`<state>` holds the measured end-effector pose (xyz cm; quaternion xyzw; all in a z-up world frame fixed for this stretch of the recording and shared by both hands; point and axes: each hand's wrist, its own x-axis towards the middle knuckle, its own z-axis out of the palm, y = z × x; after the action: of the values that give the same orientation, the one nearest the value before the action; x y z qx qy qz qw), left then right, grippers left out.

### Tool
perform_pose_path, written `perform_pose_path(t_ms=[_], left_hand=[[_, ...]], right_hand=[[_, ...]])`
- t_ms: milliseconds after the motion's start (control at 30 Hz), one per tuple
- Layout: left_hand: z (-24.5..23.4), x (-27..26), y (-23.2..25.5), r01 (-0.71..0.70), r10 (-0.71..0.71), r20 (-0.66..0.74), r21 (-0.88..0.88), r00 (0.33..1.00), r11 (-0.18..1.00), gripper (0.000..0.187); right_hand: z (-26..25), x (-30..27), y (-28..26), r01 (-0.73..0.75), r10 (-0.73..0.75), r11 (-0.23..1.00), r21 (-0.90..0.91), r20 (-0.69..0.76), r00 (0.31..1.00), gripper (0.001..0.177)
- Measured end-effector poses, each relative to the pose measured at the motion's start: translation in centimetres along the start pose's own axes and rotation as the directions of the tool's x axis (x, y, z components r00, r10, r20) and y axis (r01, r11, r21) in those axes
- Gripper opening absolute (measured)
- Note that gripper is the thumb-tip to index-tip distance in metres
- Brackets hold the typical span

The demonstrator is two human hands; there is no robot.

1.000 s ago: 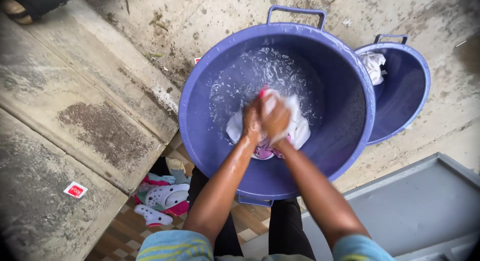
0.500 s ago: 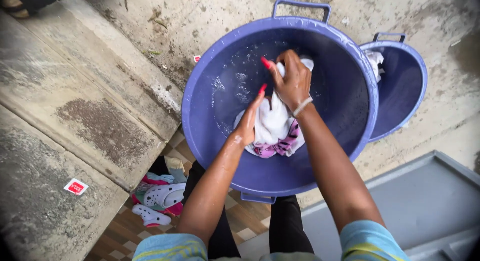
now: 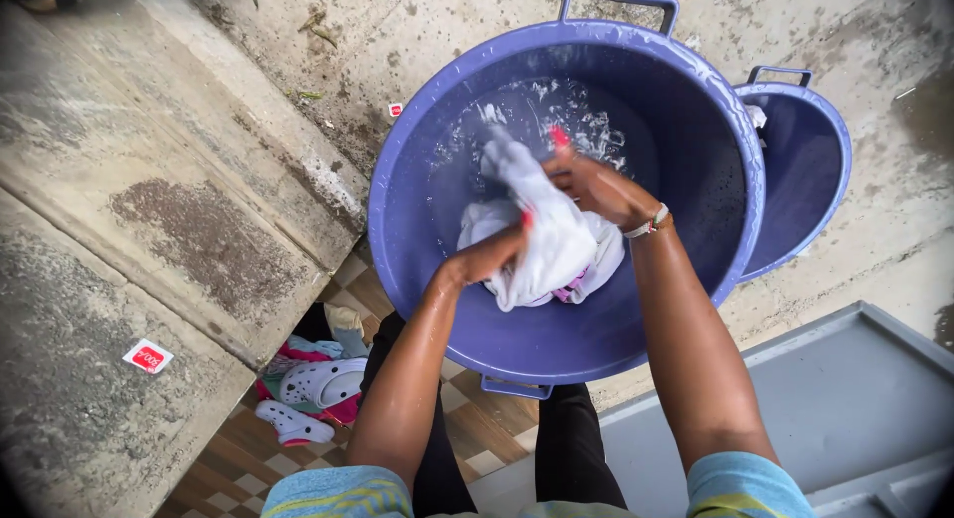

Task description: The person washes a white shirt by hand in a purple basin, scrubbing the fabric against itself and wringing it out. They then transfer the shirt into a second purple basin.

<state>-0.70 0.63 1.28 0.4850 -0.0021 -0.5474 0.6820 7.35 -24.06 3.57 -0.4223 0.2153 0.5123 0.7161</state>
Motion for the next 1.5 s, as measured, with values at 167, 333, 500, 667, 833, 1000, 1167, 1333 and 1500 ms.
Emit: perform_pose_path(t_ms=[167, 333, 500, 667, 833, 1000, 1167, 1333, 1500], left_hand=[[2.0, -0.8, 4.1, -0.029, 0.094, -0.146, 0.397, 0.985, 0.918, 0.051], [1.9, -2.0, 7.8, -0.186, 0.5, -0.496, 0.553, 0.71, 0.812, 0.052], [-2.3, 0.6, 0.2, -0.181, 0.234, -0.701, 0.149, 0.674, 0.972, 0.038], [-3.9, 3.1, -6.4, -0.032, 0.036, -0.672, 0.018, 0.74, 0.999, 0.034], [-4.9, 3.9, -8.6, 0.036, 0.059, -0.749, 0.109, 0.659, 0.993, 0.034], [-2.9, 3.0, -2.3, 0.047, 0.366, -0.789, 0.445, 0.494, 0.894, 0.038], [-3.7, 5.0, -4.1, -0.032, -0.015, -0.783, -0.044, 0.622, 0.999, 0.044], [-3.4, 5.0, -2.4, -0.258, -0.046, -0.775, -0.265, 0.63, 0.929, 0.049], [-0.5, 4.7, 1.3, -0.502, 0.149, -0.52, -0.646, 0.841, 0.575, 0.047]], right_hand=[[0.5, -0.4, 1.3, 0.379, -0.38, 0.909, 0.175, -0.03, 0.924, 0.039], [1.2, -0.6, 1.6, 0.564, -0.497, 0.786, 0.251, -0.285, 0.819, 0.036], [-4.0, 2.7, 6.8, 0.454, -0.588, 0.809, -0.374, -0.535, 0.607, 0.018], [-4.2, 5.7, 2.8, -0.094, -0.642, 0.695, -0.713, -0.674, 0.365, 0.048], [1.2, 7.9, 1.4, -0.025, -0.906, 0.306, -0.952, -0.299, 0.3, 0.075], [-2.2, 10.1, 6.2, -0.324, -0.524, 0.524, -0.788, -0.598, 0.606, 0.044], [-3.7, 9.9, 7.5, -0.307, -0.91, 0.103, -0.946, -0.215, 0.355, 0.044], [-3.4, 4.0, 0.5, 0.177, -0.731, 0.645, -0.743, -0.532, 0.428, 0.027], [-2.9, 2.5, 0.2, 0.756, -0.725, 0.467, 0.458, -0.291, 0.624, 0.036]])
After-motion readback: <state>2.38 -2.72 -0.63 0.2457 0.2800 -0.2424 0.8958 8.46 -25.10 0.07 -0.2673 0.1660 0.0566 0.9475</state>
